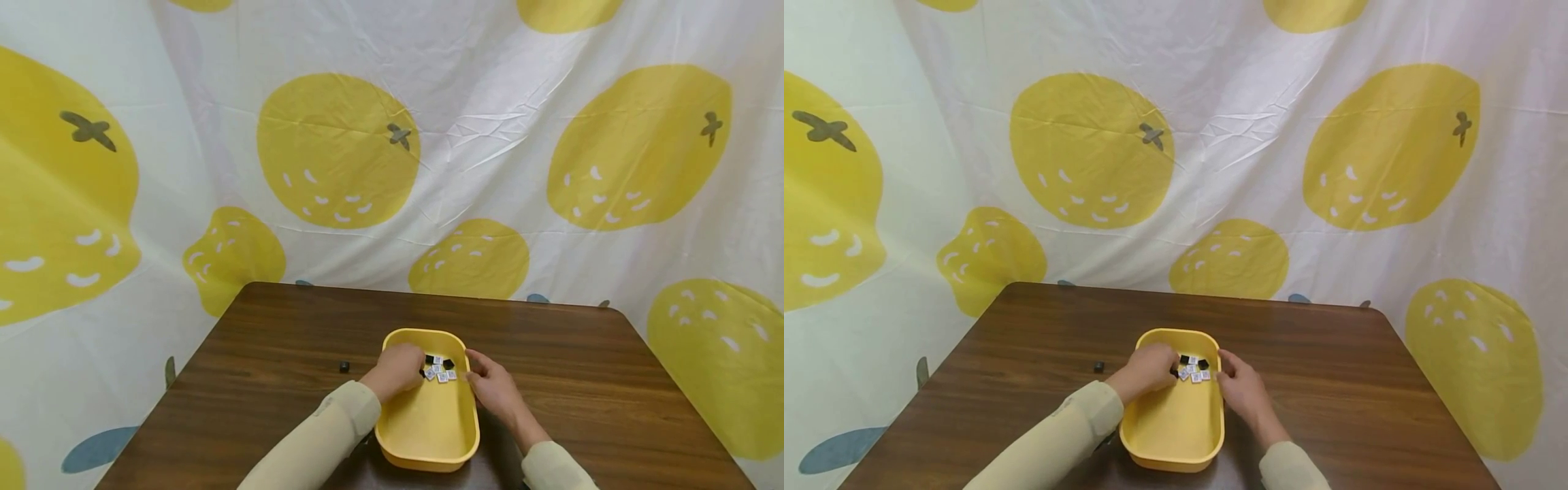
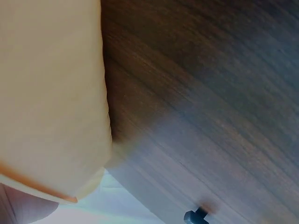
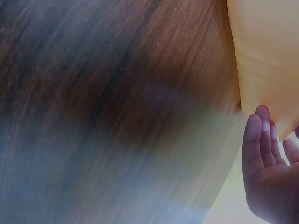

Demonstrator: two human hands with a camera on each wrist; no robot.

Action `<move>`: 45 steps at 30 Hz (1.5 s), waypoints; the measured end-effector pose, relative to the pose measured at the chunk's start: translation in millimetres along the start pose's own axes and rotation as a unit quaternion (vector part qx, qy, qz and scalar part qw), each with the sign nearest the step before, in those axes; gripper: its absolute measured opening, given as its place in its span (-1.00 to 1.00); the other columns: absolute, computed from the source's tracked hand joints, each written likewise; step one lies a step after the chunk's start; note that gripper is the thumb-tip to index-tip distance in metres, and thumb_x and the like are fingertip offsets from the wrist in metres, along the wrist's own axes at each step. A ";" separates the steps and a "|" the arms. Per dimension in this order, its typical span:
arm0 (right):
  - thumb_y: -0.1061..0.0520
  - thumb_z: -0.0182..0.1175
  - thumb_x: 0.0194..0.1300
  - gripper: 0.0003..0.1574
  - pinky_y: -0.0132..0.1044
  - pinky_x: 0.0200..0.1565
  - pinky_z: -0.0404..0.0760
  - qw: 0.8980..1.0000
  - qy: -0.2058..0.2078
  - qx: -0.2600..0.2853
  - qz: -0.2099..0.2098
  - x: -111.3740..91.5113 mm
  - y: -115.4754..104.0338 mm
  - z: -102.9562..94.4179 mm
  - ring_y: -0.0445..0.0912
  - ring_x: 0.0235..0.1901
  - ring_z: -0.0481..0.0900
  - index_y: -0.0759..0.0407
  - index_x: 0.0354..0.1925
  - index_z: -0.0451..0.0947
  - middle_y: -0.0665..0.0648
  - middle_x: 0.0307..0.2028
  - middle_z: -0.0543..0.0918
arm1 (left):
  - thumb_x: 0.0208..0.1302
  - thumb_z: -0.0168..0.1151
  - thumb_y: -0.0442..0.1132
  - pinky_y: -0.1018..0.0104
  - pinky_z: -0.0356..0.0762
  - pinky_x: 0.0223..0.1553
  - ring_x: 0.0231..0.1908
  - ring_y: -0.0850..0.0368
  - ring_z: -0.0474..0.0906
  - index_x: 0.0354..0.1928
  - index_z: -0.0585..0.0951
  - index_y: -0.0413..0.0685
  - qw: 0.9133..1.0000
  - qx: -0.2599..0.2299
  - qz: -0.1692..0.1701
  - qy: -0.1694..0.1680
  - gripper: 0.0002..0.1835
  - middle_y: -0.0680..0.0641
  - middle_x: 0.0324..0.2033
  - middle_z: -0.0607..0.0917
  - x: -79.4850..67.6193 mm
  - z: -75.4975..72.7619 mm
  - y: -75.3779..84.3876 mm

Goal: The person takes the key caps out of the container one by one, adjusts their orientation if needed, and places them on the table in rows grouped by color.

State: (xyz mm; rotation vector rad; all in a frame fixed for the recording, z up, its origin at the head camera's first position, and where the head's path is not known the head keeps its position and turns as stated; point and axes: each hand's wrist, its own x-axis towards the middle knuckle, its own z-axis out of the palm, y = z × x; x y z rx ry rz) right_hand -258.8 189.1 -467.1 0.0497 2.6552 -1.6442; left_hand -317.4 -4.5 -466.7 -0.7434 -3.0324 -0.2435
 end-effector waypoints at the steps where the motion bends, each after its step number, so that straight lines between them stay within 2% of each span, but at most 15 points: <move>1: 0.30 0.05 0.40 -0.39 -0.15 -0.44 0.62 1.000 0.000 -0.001 0.000 -0.2 -0.1 -0.1 -0.04 -0.44 0.56 0.29 0.39 0.33 0.29 -0.21 0.58 | -0.05 0.35 -0.32 0.35 0.18 -0.67 -0.70 0.22 0.24 -0.80 0.29 0.11 1.000 -0.010 -0.003 -0.001 -0.58 0.13 -0.77 0.28 -0.1 -0.3 0.1; 6: 0.29 0.05 0.40 -0.39 -0.14 -0.43 0.61 1.000 -0.001 -0.009 -0.001 -0.8 -0.8 -0.7 0.01 -0.42 0.57 0.30 0.39 0.32 0.30 -0.19 0.59 | -0.08 0.26 -0.46 0.44 0.05 -0.70 -0.75 0.26 0.09 -0.80 0.19 0.08 0.998 -0.058 0.005 0.000 -0.53 0.13 -0.79 0.10 -1.9 -5.0 0.3; 10: 0.29 0.05 0.40 -0.39 -0.17 -0.45 0.58 1.000 0.001 -0.013 -0.003 -0.8 -1.6 -0.8 0.02 -0.42 0.56 0.30 0.39 0.32 0.31 -0.19 0.59 | -0.08 0.26 -0.46 0.46 0.02 -0.69 -0.74 0.27 0.05 -0.82 0.21 0.07 0.997 -0.074 0.025 0.004 -0.54 0.15 -0.80 0.08 -2.3 -8.4 -1.3; 14: 0.29 0.05 0.39 -0.39 -0.20 -0.48 0.55 1.000 0.004 -0.017 -0.005 -0.4 -1.8 -0.3 0.02 -0.45 0.54 0.30 0.39 0.33 0.31 -0.20 0.59 | -0.08 0.32 -0.39 0.47 0.04 -0.63 -0.68 0.27 0.09 -0.80 0.31 0.07 0.996 -0.067 0.058 0.020 -0.60 0.19 -0.79 0.16 -0.3 -9.8 -4.1; 18: 0.28 0.06 0.40 -0.39 -0.20 -0.48 0.54 1.000 0.003 -0.022 -0.004 -0.6 -2.0 -0.1 -0.01 -0.47 0.52 0.30 0.39 0.33 0.30 -0.22 0.58 | -0.04 0.33 -0.36 0.46 0.06 -0.58 -0.65 0.27 0.12 -0.72 0.44 0.01 0.994 -0.073 0.078 0.020 -0.72 0.17 -0.74 0.24 1.7 -10.5 -7.9; 22: 0.28 0.06 0.40 -0.39 -0.20 -0.47 0.55 1.000 0.004 -0.024 -0.002 -1.1 -2.5 -0.5 -0.02 -0.46 0.52 0.29 0.39 0.33 0.29 -0.22 0.58 | 0.05 0.32 -0.31 0.46 0.27 -0.49 -0.57 0.26 0.28 -0.50 0.67 -0.08 0.992 -0.085 0.089 0.016 -0.96 0.12 -0.62 0.51 0.4 -14.9 -12.3; 24: 0.28 0.06 0.40 -0.38 -0.19 -0.46 0.55 1.000 0.003 -0.022 -0.001 -1.3 -2.8 -0.7 -0.02 -0.45 0.52 0.29 0.39 0.33 0.29 -0.22 0.58 | 0.10 0.31 -0.30 0.44 0.39 -0.39 -0.51 0.25 0.39 -0.33 0.74 -0.10 0.992 -0.099 0.082 0.017 -0.90 0.09 -0.50 0.64 -1.5 -18.2 -14.9; 27: 0.28 0.07 0.39 -0.38 -0.18 -0.45 0.56 1.000 0.003 -0.019 -0.002 -1.1 -3.2 -0.7 -0.04 -0.46 0.52 0.30 0.39 0.33 0.28 -0.22 0.58 | 0.12 0.32 -0.28 0.36 0.46 -0.32 -0.45 0.21 0.46 -0.19 0.73 -0.11 0.989 -0.132 0.055 0.025 -0.80 0.04 -0.43 0.69 -4.0 -22.9 -20.6; 31: 0.27 0.08 0.38 -0.38 -0.16 -0.43 0.57 1.000 0.005 -0.020 -0.004 -0.2 -2.8 -0.2 -0.06 -0.46 0.52 0.29 0.39 0.34 0.27 -0.22 0.58 | 0.12 0.35 -0.28 0.32 0.46 -0.36 -0.44 0.18 0.46 -0.18 0.64 -0.07 0.981 -0.187 0.014 0.043 -0.80 0.06 -0.46 0.61 -9.1 -31.0 -31.6; 36: 0.26 0.08 0.38 -0.38 -0.18 -0.42 0.58 1.000 0.006 -0.022 -0.006 0.0 -3.5 0.0 -0.03 -0.41 0.55 0.29 0.38 0.34 0.29 -0.20 0.59 | 0.12 0.34 -0.35 0.27 0.49 -0.37 -0.40 0.13 0.48 -0.20 0.60 -0.09 0.964 -0.256 -0.018 0.075 -0.81 0.02 -0.38 0.60 -18.2 -44.5 -51.2; 40: 0.26 0.07 0.39 -0.37 -0.20 -0.39 0.59 1.000 0.003 -0.020 -0.006 -0.3 -3.8 -0.2 0.01 -0.35 0.58 0.29 0.39 0.33 0.29 -0.17 0.59 | 0.12 0.34 -0.35 0.24 0.50 -0.31 -0.37 0.13 0.48 -0.21 0.65 -0.10 0.955 -0.272 -0.044 0.106 -0.83 0.02 -0.38 0.61 -24.2 -50.5 -71.3; 45: 0.26 0.06 0.39 -0.37 -0.22 -0.37 0.58 1.000 0.000 -0.024 -0.005 -0.3 -2.8 -0.5 0.01 -0.33 0.57 0.30 0.40 0.32 0.29 -0.17 0.58 | 0.11 0.33 -0.37 0.22 0.52 -0.33 -0.39 0.11 0.50 -0.20 0.69 -0.15 0.943 -0.298 -0.077 0.127 -0.82 0.01 -0.41 0.63 -34.9 -52.8 -95.7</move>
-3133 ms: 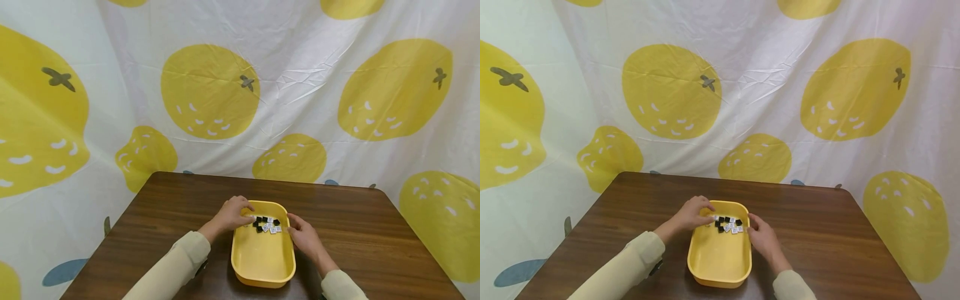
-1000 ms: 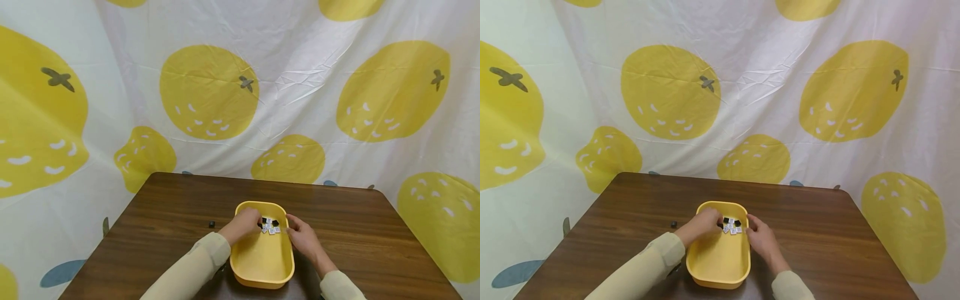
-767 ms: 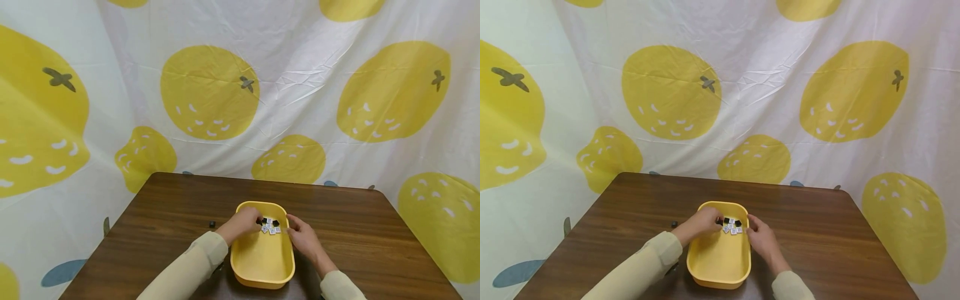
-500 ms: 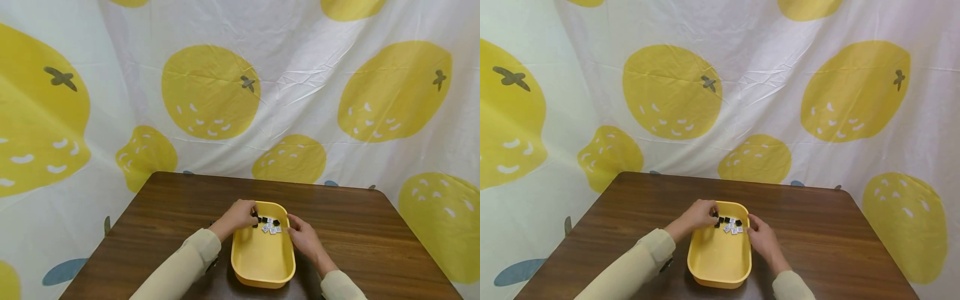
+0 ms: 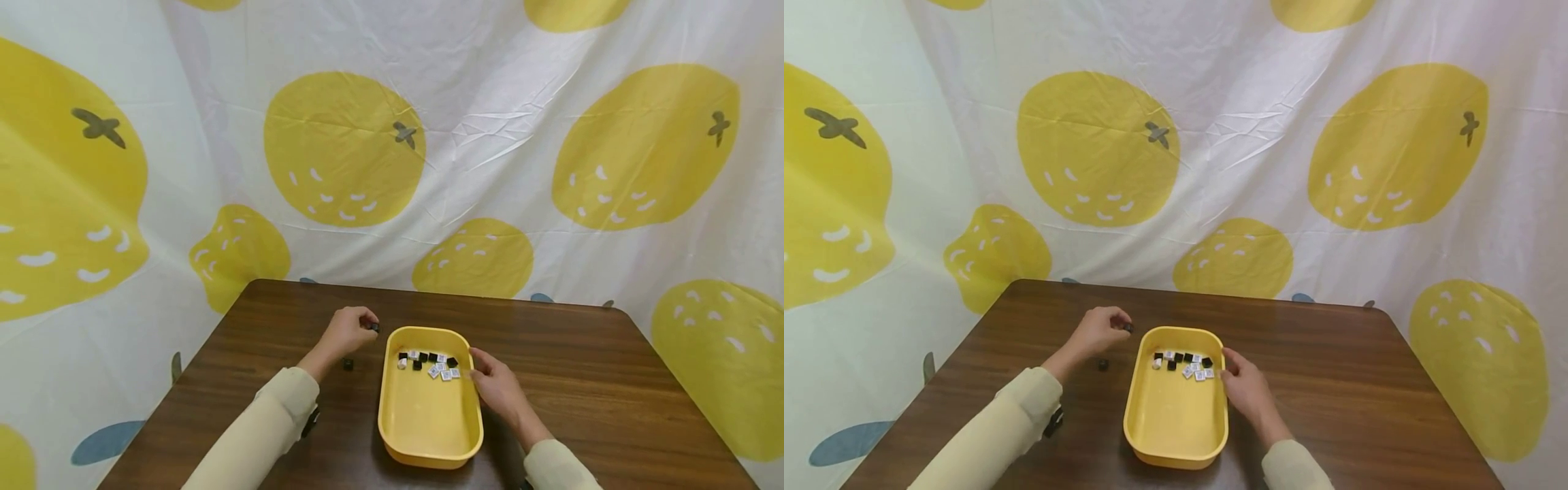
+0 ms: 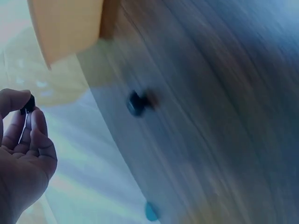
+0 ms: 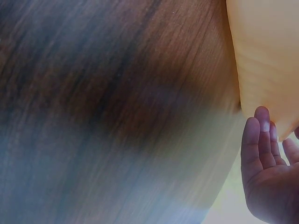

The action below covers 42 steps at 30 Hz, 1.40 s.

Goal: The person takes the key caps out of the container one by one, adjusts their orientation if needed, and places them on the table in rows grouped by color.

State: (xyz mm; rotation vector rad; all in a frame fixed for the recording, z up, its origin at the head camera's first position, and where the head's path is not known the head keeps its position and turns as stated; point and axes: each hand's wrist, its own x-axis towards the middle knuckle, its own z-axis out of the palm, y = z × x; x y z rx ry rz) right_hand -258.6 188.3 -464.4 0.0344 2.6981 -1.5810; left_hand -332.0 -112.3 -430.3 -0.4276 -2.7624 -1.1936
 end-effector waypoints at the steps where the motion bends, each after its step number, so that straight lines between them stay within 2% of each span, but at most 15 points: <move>1: 0.26 0.07 0.39 -0.37 -0.22 -0.36 0.58 1.000 0.000 -0.003 -0.001 0.1 0.4 -0.1 0.01 -0.33 0.56 0.31 0.39 0.32 0.29 -0.17 0.58 | 0.10 0.34 -0.38 0.21 0.53 -0.34 -0.39 0.10 0.51 -0.20 0.69 -0.16 1.000 -0.003 -0.003 0.005 -0.81 0.01 -0.41 0.63 -1.1 -2.8 -4.1; 8: 0.26 0.07 0.38 -0.37 -0.23 -0.35 0.55 1.000 0.001 -0.007 -0.005 0.9 2.1 -0.7 -0.01 -0.34 0.55 0.31 0.39 0.32 0.30 -0.17 0.59 | 0.15 0.33 -0.37 0.15 0.55 -0.23 -0.30 0.08 0.55 -0.08 0.71 -0.18 1.000 -0.004 -0.019 0.017 -0.74 -0.02 -0.34 0.65 -8.4 -16.0 -32.0; 14: 0.25 0.07 0.39 -0.38 -0.21 -0.36 0.56 1.000 0.002 -0.013 -0.012 -0.4 -0.1 -1.0 -0.02 -0.35 0.55 0.32 0.38 0.33 0.28 -0.18 0.60 | 0.08 0.35 -0.41 0.13 0.54 -0.25 -0.36 0.10 0.55 -0.25 0.69 -0.16 0.999 0.008 -0.037 0.026 -0.84 0.01 -0.43 0.65 -16.4 -22.2 -54.7; 19: 0.25 0.07 0.39 -0.38 -0.23 -0.34 0.55 1.000 0.001 -0.018 -0.009 0.1 0.4 -1.1 -0.02 -0.32 0.55 0.30 0.39 0.33 0.29 -0.15 0.61 | 0.07 0.39 -0.39 0.13 0.54 -0.22 -0.35 0.10 0.57 -0.28 0.69 -0.18 0.998 -0.004 -0.053 0.015 -0.85 0.00 -0.41 0.68 -25.9 -22.4 -69.2; 27: 0.26 0.06 0.40 -0.39 -0.24 -0.32 0.54 1.000 -0.001 -0.016 -0.012 -1.6 -0.8 -2.6 -0.01 -0.30 0.56 0.31 0.39 0.33 0.30 -0.13 0.62 | -0.02 0.47 -0.39 0.28 0.48 -0.38 -0.45 0.18 0.50 -0.35 0.70 -0.18 0.999 0.006 -0.049 -0.017 -0.85 0.04 -0.50 0.64 -32.7 -18.9 -82.5; 36: 0.26 0.06 0.41 -0.39 -0.23 -0.37 0.56 1.000 -0.002 -0.009 -0.012 -1.0 -0.6 -2.3 0.00 -0.33 0.57 0.33 0.39 0.33 0.30 -0.15 0.61 | -0.07 0.48 -0.42 0.26 0.52 -0.29 -0.42 0.19 0.54 -0.35 0.70 -0.20 0.999 0.028 -0.011 -0.045 -0.82 0.05 -0.50 0.66 -34.0 -12.1 -93.6; 42: 0.25 0.06 0.41 -0.39 -0.22 -0.37 0.56 1.000 -0.001 -0.012 -0.007 -1.6 -0.9 -2.0 -0.02 -0.34 0.56 0.31 0.39 0.33 0.31 -0.15 0.61 | -0.09 0.49 -0.41 0.23 0.51 -0.26 -0.41 0.19 0.51 -0.37 0.70 -0.18 0.998 0.036 -0.010 -0.047 -0.81 0.06 -0.50 0.64 -32.9 -9.6 -93.9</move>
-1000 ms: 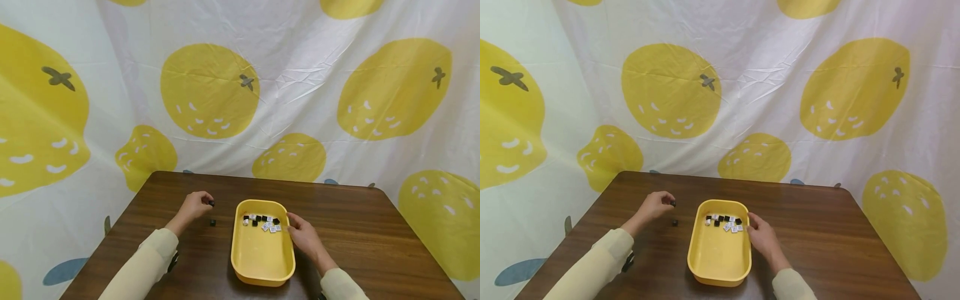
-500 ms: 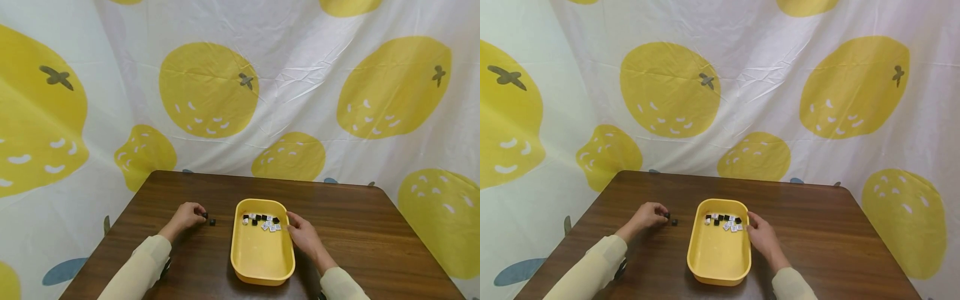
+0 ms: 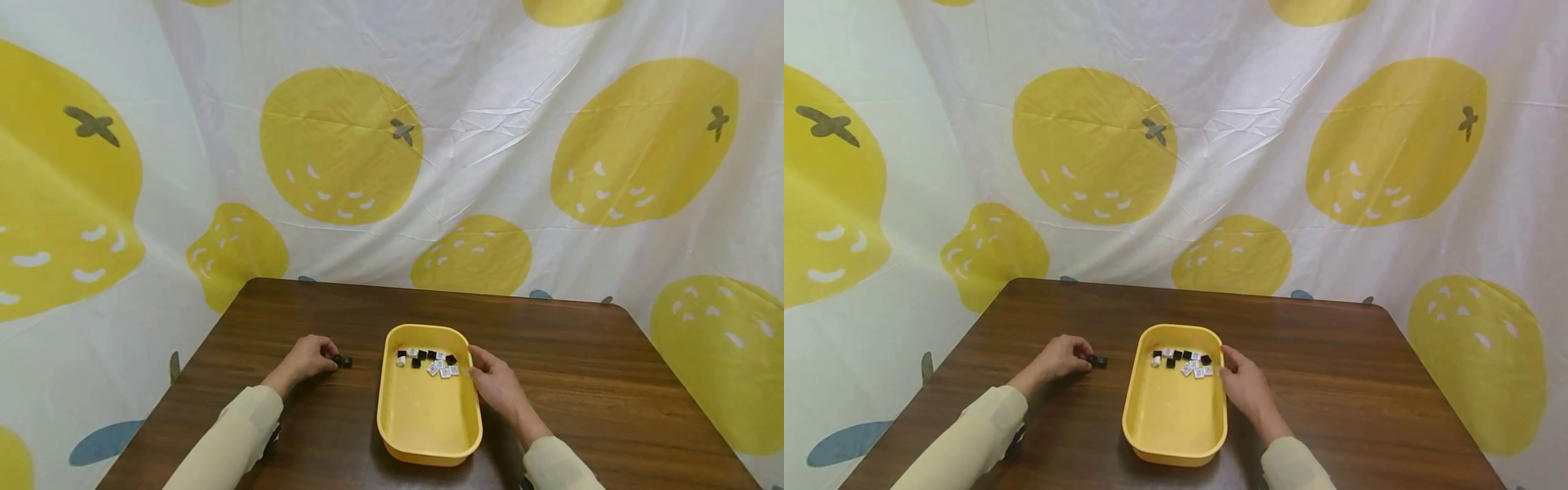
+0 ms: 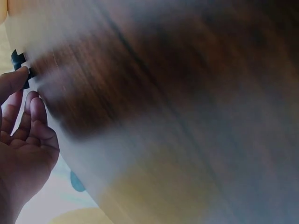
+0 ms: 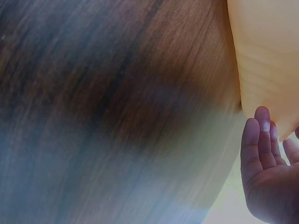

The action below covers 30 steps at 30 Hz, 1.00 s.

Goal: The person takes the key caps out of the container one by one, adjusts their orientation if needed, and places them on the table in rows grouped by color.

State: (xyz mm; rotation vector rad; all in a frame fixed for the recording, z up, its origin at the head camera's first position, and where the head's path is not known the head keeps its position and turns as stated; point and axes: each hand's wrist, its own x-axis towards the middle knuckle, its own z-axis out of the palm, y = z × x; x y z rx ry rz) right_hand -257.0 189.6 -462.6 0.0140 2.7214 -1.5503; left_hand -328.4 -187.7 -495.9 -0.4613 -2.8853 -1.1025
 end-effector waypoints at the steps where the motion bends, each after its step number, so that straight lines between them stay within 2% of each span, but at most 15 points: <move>1: 0.25 0.06 0.41 -0.39 -0.23 -0.37 0.55 1.000 0.001 -0.001 0.000 0.1 0.1 0.0 -0.02 -0.34 0.56 0.31 0.39 0.33 0.30 -0.15 0.61 | -0.09 0.49 -0.41 0.23 0.50 -0.25 -0.41 0.19 0.51 -0.37 0.70 -0.18 1.000 0.002 0.000 0.000 -0.81 0.06 -0.50 0.63 0.5 0.5 -0.1; 15: 0.23 0.08 0.38 -0.37 -0.22 -0.24 0.52 1.000 0.006 -0.021 -0.007 1.8 2.5 -0.2 -0.02 -0.28 0.56 0.28 0.39 0.35 0.27 -0.14 0.64 | -0.10 0.48 -0.41 0.20 0.50 -0.22 -0.40 0.20 0.50 -0.34 0.69 -0.15 1.000 0.010 0.013 -0.005 -0.79 0.06 -0.49 0.63 1.0 3.0 2.7; 19: 0.24 0.08 0.38 -0.38 -0.23 -0.26 0.50 1.000 0.008 -0.024 -0.009 1.7 2.2 0.3 -0.04 -0.31 0.54 0.28 0.38 0.35 0.25 -0.17 0.63 | -0.09 0.49 -0.41 0.19 0.49 -0.19 -0.38 0.19 0.49 -0.31 0.70 -0.13 1.000 0.009 0.001 -0.006 -0.77 0.05 -0.46 0.62 1.0 2.6 3.3; 26: 0.26 0.06 0.40 -0.39 -0.22 -0.34 0.59 1.000 0.003 0.011 -0.009 0.1 2.4 1.4 0.04 -0.29 0.61 0.34 0.38 0.32 0.32 -0.15 0.63 | -0.05 0.47 -0.44 0.17 0.52 -0.19 -0.34 0.17 0.52 -0.22 0.70 -0.11 1.000 -0.002 -0.020 -0.018 -0.71 0.03 -0.42 0.63 0.5 0.7 3.4; 30: 0.25 0.07 0.40 -0.39 -0.23 -0.33 0.58 1.000 0.006 0.007 -0.008 -0.4 1.9 1.6 0.03 -0.29 0.60 0.32 0.39 0.33 0.31 -0.15 0.63 | -0.02 0.44 -0.44 0.16 0.53 -0.19 -0.31 0.15 0.53 -0.17 0.70 -0.12 0.999 -0.013 -0.032 -0.019 -0.70 0.02 -0.38 0.63 0.9 -1.7 4.4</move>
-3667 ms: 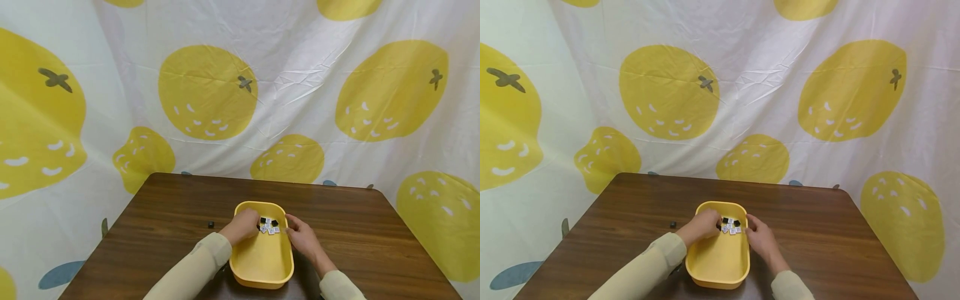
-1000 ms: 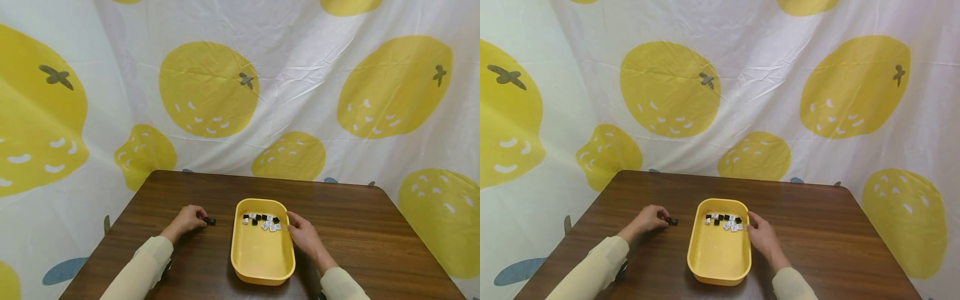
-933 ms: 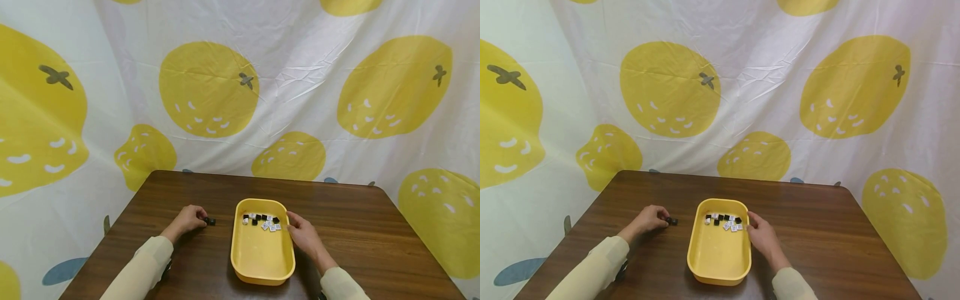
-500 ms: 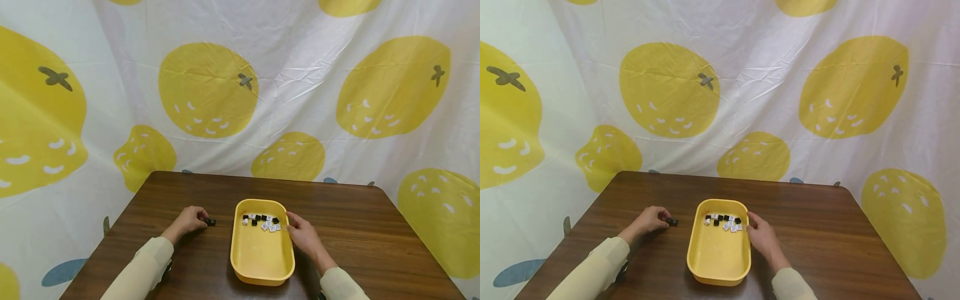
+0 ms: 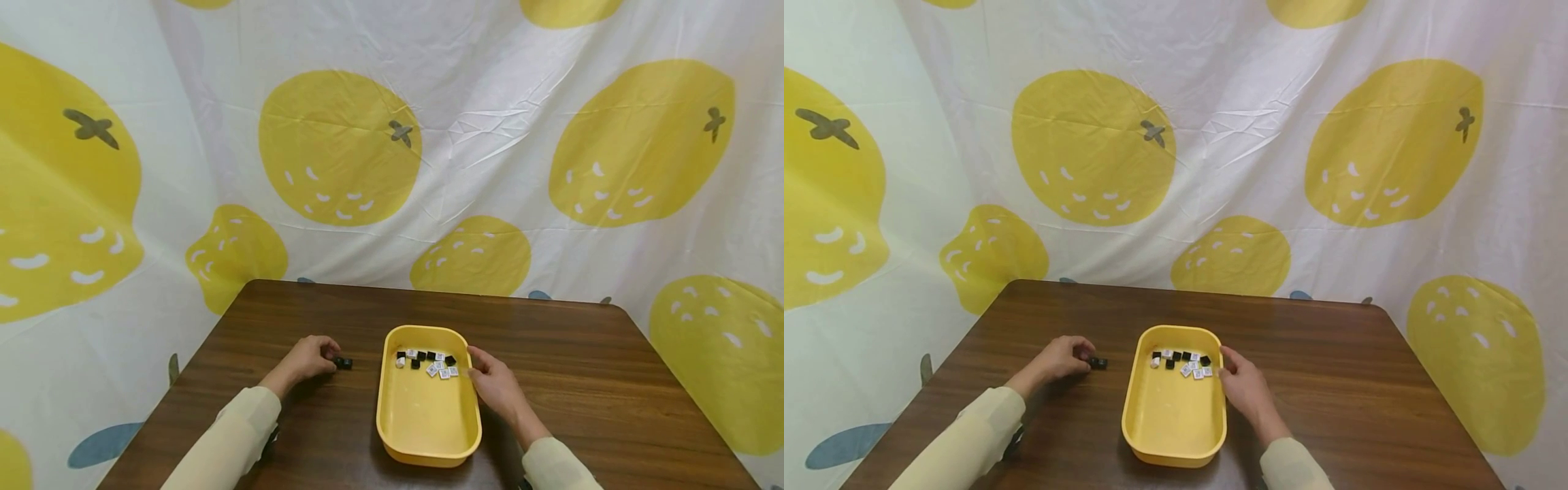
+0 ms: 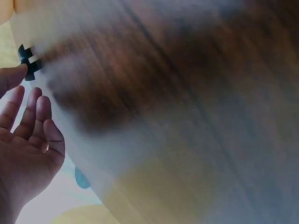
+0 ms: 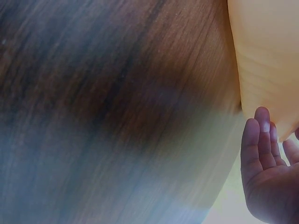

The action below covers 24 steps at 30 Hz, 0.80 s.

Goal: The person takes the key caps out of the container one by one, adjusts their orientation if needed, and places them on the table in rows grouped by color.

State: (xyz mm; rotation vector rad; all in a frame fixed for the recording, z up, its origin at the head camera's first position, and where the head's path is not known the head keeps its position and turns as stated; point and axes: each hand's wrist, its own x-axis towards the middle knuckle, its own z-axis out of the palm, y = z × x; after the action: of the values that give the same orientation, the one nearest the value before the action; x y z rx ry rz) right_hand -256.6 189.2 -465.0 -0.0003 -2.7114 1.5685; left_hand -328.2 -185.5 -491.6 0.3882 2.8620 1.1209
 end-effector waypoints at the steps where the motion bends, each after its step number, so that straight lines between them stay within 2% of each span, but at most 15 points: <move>1: 0.25 0.07 0.41 -0.39 -0.23 -0.33 0.58 1.000 0.000 -0.003 -0.001 0.2 0.0 -0.1 0.03 -0.28 0.60 0.32 0.39 0.33 0.30 -0.15 0.64 | -0.01 0.44 -0.43 0.15 0.54 -0.20 -0.30 0.14 0.53 -0.17 0.69 -0.12 1.000 -0.003 0.000 0.001 -0.70 0.02 -0.37 0.64 0.2 -0.8 0.5; 6: 0.23 0.07 0.40 -0.38 -0.24 -0.28 0.55 1.000 0.001 -0.016 -0.002 1.0 0.0 -0.5 0.03 -0.25 0.60 0.31 0.39 0.33 0.30 -0.12 0.65 | 0.09 0.43 -0.36 0.13 0.54 -0.18 -0.27 0.11 0.54 -0.12 0.68 -0.15 1.000 -0.014 0.002 0.012 -0.72 0.00 -0.33 0.64 2.9 -4.7 8.9; 12: 0.23 0.06 0.41 -0.37 -0.23 -0.28 0.56 1.000 -0.001 -0.011 0.006 1.5 0.1 -0.2 0.07 -0.23 0.60 0.28 0.40 0.32 0.31 -0.10 0.64 | 0.19 0.39 -0.27 0.09 0.54 -0.15 -0.23 0.08 0.55 -0.02 0.66 -0.17 1.000 -0.022 0.007 0.022 -0.69 -0.05 -0.25 0.66 6.0 -6.9 31.8; 24: 0.24 0.07 0.39 -0.38 -0.24 -0.31 0.57 1.000 0.004 -0.006 0.000 1.4 0.6 1.3 0.07 -0.25 0.60 0.30 0.39 0.34 0.32 -0.12 0.63 | 0.24 0.38 -0.20 0.12 0.55 -0.15 -0.20 0.09 0.54 -0.01 0.66 -0.14 0.996 -0.056 0.061 0.011 -0.70 -0.13 -0.16 0.67 15.8 5.7 81.5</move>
State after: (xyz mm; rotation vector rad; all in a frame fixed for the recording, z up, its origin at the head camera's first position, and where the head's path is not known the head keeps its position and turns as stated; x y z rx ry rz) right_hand -258.1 188.3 -466.2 -0.0060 -2.7142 1.5500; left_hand -325.2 -120.2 -440.1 0.5549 2.8112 1.3062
